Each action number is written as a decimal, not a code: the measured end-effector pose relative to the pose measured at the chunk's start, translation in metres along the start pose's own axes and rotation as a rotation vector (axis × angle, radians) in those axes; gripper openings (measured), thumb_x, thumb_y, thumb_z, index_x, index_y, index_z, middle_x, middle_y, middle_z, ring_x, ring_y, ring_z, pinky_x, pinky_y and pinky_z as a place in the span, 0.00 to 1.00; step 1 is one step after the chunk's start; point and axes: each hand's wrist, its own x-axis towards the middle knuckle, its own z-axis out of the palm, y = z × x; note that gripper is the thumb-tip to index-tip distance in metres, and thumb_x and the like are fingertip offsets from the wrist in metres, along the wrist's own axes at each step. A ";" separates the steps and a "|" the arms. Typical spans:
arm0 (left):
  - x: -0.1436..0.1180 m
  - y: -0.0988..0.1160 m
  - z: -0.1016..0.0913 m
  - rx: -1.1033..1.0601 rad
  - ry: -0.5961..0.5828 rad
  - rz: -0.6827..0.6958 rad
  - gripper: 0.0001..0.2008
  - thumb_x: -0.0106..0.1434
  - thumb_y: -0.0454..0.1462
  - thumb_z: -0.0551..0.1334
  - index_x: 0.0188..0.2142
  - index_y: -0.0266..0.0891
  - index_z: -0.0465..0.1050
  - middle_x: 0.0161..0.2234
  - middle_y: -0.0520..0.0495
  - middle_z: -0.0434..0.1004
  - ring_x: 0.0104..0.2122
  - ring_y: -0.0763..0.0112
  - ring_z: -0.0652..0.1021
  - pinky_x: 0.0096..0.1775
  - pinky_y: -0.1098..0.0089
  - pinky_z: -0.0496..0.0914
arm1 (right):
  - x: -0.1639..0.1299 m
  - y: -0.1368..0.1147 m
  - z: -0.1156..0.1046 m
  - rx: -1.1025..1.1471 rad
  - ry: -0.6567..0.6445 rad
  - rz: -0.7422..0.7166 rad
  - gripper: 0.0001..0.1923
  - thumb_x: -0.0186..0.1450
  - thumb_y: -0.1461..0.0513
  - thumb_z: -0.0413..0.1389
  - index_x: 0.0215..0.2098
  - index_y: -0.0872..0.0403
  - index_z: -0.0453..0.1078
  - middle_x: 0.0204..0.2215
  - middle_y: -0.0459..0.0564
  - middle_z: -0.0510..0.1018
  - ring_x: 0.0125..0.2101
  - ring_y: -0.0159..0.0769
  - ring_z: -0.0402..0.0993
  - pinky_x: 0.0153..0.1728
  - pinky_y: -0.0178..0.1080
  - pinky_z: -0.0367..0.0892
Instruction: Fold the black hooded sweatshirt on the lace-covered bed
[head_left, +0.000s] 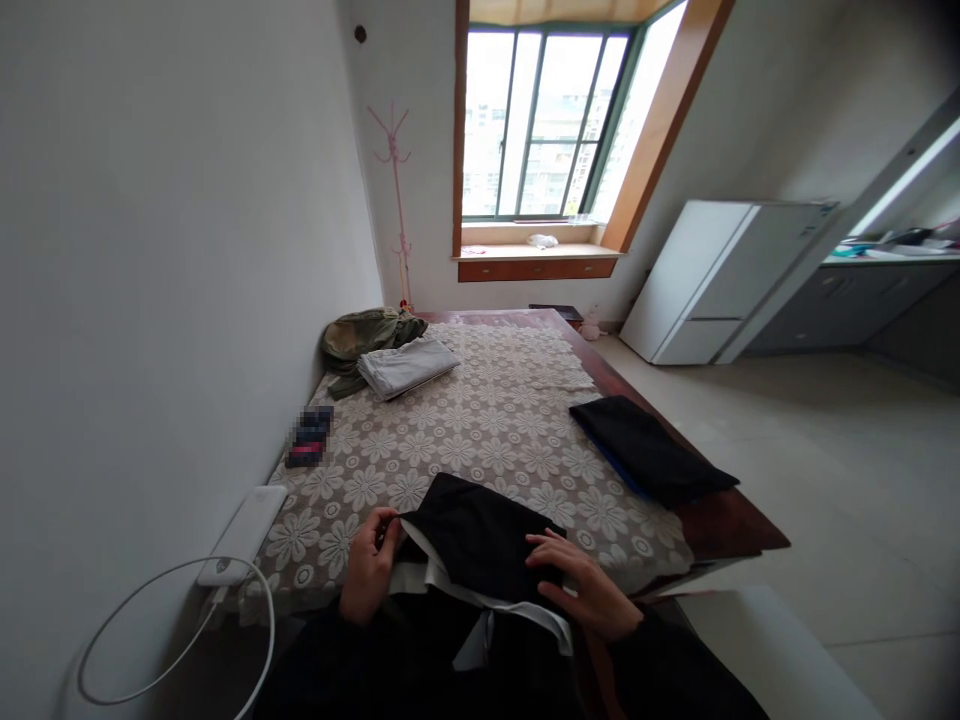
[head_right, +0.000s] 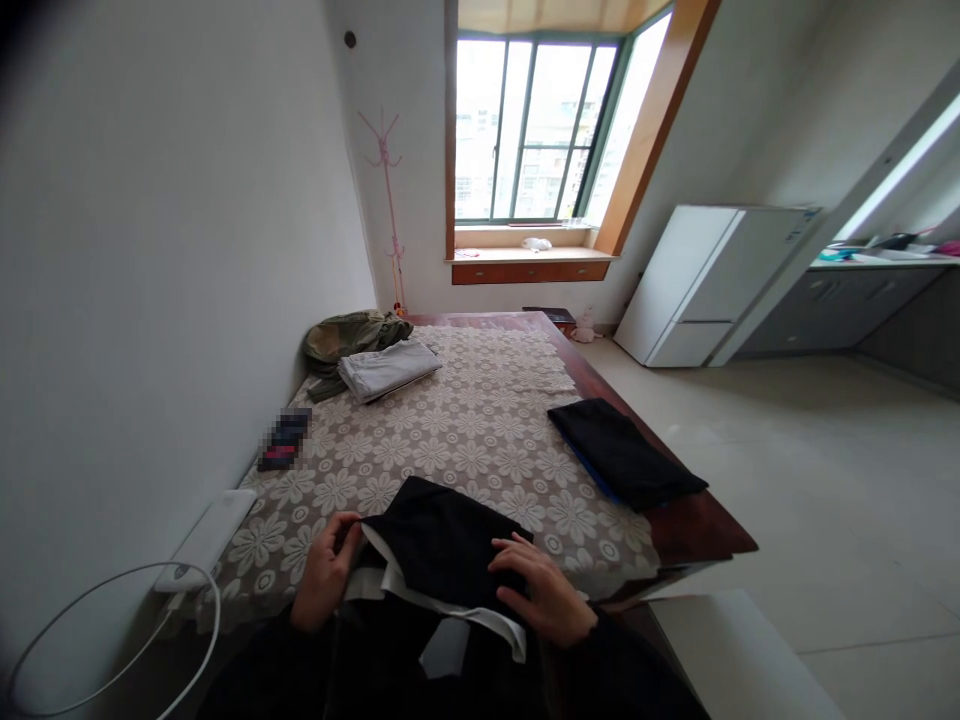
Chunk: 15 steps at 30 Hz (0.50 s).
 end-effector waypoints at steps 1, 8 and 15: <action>0.002 0.001 0.000 -0.005 -0.013 -0.001 0.16 0.66 0.51 0.61 0.39 0.42 0.76 0.32 0.48 0.81 0.34 0.61 0.80 0.38 0.64 0.73 | -0.001 -0.002 0.001 -0.060 -0.025 -0.021 0.15 0.67 0.53 0.62 0.50 0.46 0.78 0.51 0.54 0.82 0.63 0.53 0.70 0.70 0.64 0.51; 0.001 0.004 -0.003 -0.056 -0.108 -0.008 0.18 0.64 0.52 0.64 0.40 0.41 0.79 0.35 0.46 0.83 0.37 0.60 0.81 0.40 0.64 0.74 | 0.006 -0.018 0.019 -0.360 0.060 -0.091 0.22 0.59 0.66 0.60 0.51 0.46 0.76 0.52 0.52 0.80 0.59 0.51 0.72 0.68 0.59 0.58; -0.019 -0.006 -0.013 0.089 -0.155 0.049 0.19 0.62 0.48 0.67 0.51 0.46 0.79 0.44 0.46 0.84 0.45 0.59 0.82 0.51 0.59 0.74 | 0.031 -0.013 0.016 -0.197 0.350 0.088 0.14 0.67 0.64 0.48 0.43 0.48 0.75 0.40 0.51 0.83 0.42 0.46 0.80 0.46 0.48 0.73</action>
